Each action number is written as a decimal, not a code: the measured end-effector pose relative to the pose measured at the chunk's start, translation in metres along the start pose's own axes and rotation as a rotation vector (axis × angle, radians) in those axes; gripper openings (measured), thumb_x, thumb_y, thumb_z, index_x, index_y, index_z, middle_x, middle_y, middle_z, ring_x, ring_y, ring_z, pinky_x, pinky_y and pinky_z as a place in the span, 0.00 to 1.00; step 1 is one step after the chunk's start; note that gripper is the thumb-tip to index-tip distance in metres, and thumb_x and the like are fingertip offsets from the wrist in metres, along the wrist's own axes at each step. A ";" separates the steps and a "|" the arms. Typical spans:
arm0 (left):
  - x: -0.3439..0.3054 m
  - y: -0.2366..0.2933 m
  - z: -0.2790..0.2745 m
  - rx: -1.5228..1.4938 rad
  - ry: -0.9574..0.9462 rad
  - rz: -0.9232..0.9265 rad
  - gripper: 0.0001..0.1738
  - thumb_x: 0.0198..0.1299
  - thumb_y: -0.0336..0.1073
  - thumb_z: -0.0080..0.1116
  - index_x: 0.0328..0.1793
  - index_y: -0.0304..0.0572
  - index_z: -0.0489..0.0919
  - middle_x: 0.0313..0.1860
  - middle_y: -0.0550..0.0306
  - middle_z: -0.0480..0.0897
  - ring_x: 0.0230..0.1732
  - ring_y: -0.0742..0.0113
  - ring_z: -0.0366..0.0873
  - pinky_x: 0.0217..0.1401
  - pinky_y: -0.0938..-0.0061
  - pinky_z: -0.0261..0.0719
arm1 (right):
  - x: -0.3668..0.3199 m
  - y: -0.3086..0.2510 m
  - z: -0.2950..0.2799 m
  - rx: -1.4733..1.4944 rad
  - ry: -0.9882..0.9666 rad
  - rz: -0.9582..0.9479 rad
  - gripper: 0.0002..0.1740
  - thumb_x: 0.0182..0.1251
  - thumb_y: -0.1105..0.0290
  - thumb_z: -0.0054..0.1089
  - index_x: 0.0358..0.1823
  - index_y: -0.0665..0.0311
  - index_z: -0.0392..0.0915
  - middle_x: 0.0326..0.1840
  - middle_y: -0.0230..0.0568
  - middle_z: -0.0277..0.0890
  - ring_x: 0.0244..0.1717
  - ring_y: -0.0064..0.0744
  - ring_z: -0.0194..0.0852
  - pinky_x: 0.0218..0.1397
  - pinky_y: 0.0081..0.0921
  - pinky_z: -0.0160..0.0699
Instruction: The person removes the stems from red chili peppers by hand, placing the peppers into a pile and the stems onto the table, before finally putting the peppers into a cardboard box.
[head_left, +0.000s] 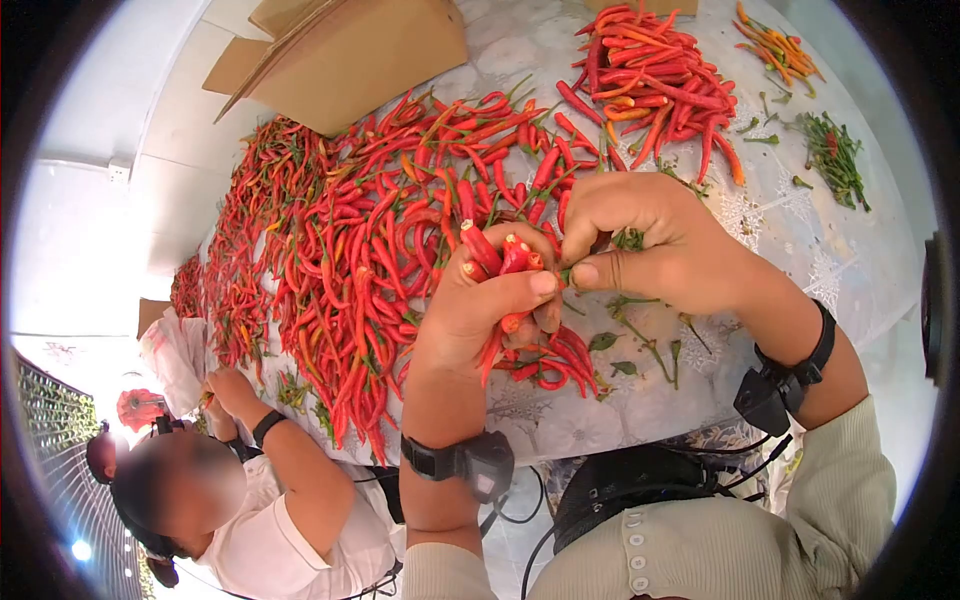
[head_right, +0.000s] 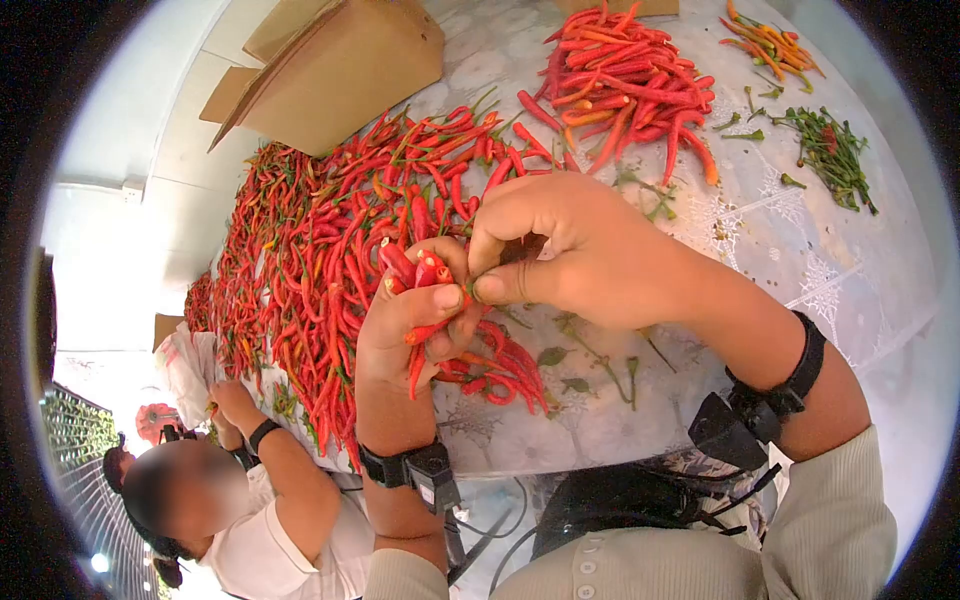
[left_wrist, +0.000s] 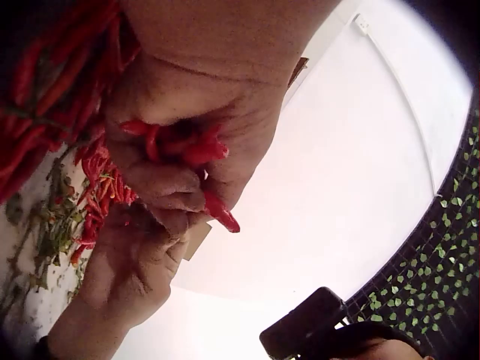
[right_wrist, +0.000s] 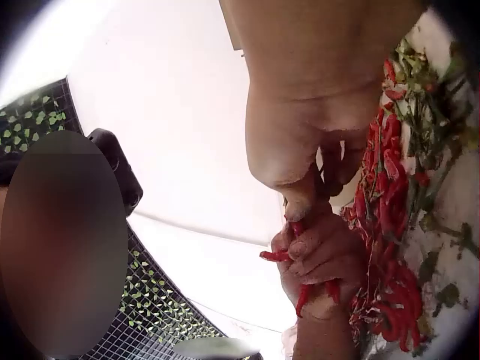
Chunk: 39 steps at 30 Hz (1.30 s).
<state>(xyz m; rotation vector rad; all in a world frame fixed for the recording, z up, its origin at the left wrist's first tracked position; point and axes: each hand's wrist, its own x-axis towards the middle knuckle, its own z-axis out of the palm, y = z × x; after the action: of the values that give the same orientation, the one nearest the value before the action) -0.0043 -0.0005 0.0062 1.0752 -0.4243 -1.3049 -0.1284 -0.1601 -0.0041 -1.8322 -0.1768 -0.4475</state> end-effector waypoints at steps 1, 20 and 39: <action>0.000 0.001 0.000 -0.009 -0.016 -0.015 0.10 0.47 0.28 0.63 0.35 0.38 0.74 0.20 0.56 0.76 0.17 0.73 0.74 0.13 0.88 0.62 | 0.000 0.001 -0.001 0.039 -0.017 0.022 0.06 0.53 0.73 0.64 0.28 0.65 0.76 0.27 0.32 0.70 0.32 0.27 0.67 0.37 0.24 0.65; 0.005 0.001 -0.022 -0.592 -0.145 0.269 0.11 0.60 0.29 0.53 0.48 0.40 0.70 0.28 0.65 0.64 0.27 0.79 0.60 0.25 0.87 0.67 | 0.001 0.023 0.003 -0.187 0.499 0.163 0.10 0.54 0.66 0.60 0.28 0.67 0.76 0.23 0.34 0.72 0.27 0.27 0.69 0.32 0.26 0.67; 0.005 0.001 -0.029 -0.681 -0.127 0.308 0.07 0.62 0.30 0.51 0.45 0.42 0.72 0.31 0.65 0.67 0.27 0.80 0.64 0.26 0.87 0.71 | -0.006 0.011 0.025 -0.764 -0.045 -0.117 0.10 0.48 0.71 0.63 0.34 0.59 0.76 0.30 0.38 0.70 0.40 0.41 0.68 0.45 0.36 0.67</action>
<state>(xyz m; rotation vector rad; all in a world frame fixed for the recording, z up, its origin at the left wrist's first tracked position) 0.0203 0.0060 -0.0087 0.3424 -0.1983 -1.1179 -0.1246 -0.1396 -0.0225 -2.5912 -0.1549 -0.6089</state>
